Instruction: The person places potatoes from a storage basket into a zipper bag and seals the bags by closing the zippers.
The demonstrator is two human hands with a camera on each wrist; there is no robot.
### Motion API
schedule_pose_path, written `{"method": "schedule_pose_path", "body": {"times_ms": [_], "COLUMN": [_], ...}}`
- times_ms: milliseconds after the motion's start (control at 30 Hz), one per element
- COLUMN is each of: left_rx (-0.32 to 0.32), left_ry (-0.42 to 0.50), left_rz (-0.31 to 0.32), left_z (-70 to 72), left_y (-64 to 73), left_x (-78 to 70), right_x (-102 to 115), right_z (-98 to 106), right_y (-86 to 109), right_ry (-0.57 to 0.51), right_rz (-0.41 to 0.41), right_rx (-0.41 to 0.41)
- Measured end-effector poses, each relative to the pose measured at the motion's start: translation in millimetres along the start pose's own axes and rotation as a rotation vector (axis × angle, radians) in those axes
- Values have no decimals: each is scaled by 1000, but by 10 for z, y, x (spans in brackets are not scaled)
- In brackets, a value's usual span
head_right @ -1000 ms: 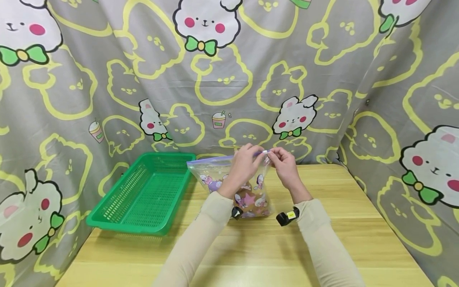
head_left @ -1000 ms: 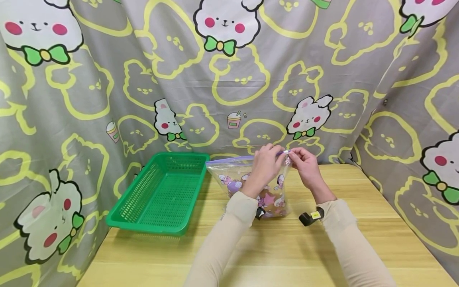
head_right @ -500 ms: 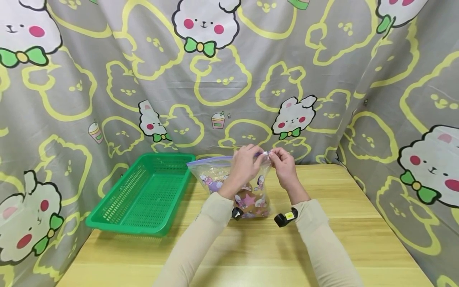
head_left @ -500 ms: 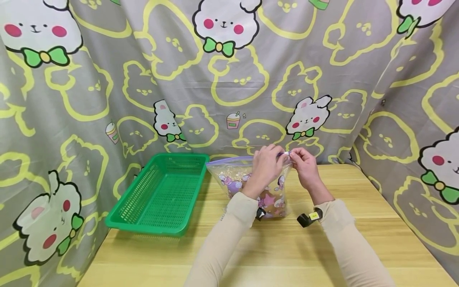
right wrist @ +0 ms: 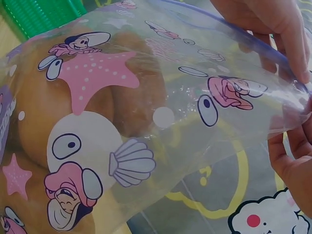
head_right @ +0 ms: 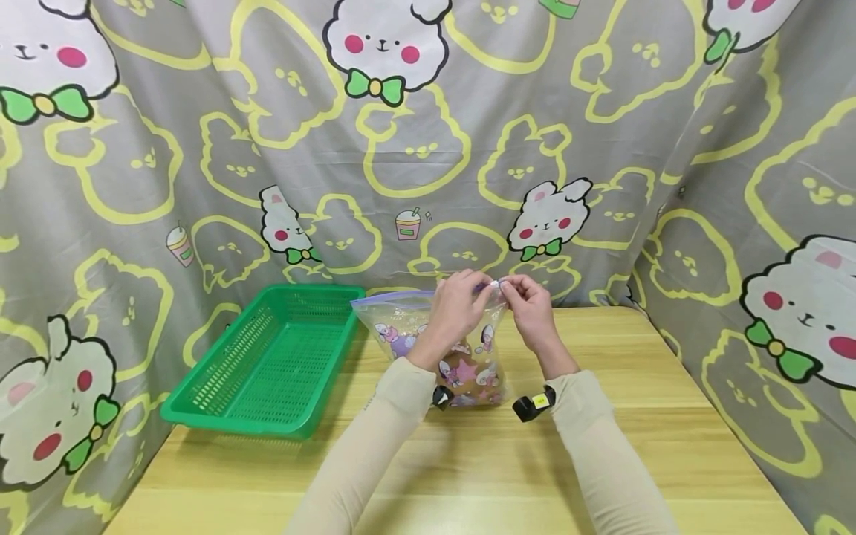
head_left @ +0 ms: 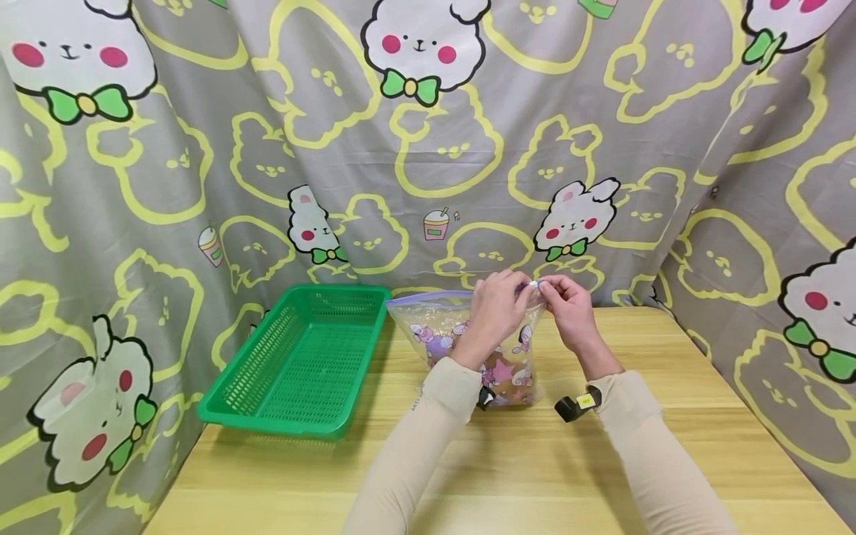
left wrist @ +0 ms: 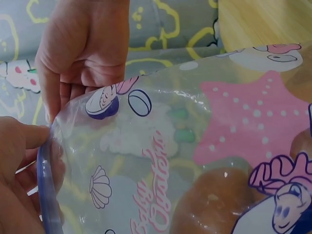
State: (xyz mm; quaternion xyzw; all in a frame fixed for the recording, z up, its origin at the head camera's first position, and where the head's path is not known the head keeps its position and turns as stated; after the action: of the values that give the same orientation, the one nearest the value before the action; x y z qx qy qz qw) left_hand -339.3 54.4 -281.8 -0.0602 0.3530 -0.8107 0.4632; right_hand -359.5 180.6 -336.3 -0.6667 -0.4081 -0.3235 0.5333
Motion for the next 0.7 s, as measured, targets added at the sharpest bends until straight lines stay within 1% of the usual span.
{"method": "schedule_pose_path", "body": {"times_ms": [167,267,467,567,700], "left_rx": [5,-1,-31,-48,-57], "left_ry": [3,-2,-7,-11,-27], "left_rz": [10,8,-3,-14,-26], "left_z": [-5,-5,21,37,39], "left_y": [-2,0,11,16,18], "left_x": [-3,-16,-36,-36,-12], "right_x": [-23,-35,-2,14,7], "right_z": [-1,-21,-85,-91,-45], "right_y": [-2,0,17,19,14], "right_ry": [14,26,27,52,68], "right_rz": [-10,-23,-20,-7,-3], "right_rx": [-8,7,47,56,35]}}
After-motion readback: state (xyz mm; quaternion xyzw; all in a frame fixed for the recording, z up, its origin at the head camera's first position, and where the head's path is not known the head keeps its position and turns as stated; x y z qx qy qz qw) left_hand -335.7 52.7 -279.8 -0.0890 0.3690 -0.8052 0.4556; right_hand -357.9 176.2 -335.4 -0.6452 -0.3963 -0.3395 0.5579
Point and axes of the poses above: each hand's wrist, its own y-axis away from the middle knuckle, its own z-axis out of the back of the hand, x = y × z, the point moved 9 cm from there along -y, towards the middle knuckle, and after that the axes turned 2 degrees about -y, right-handed, at the moved point
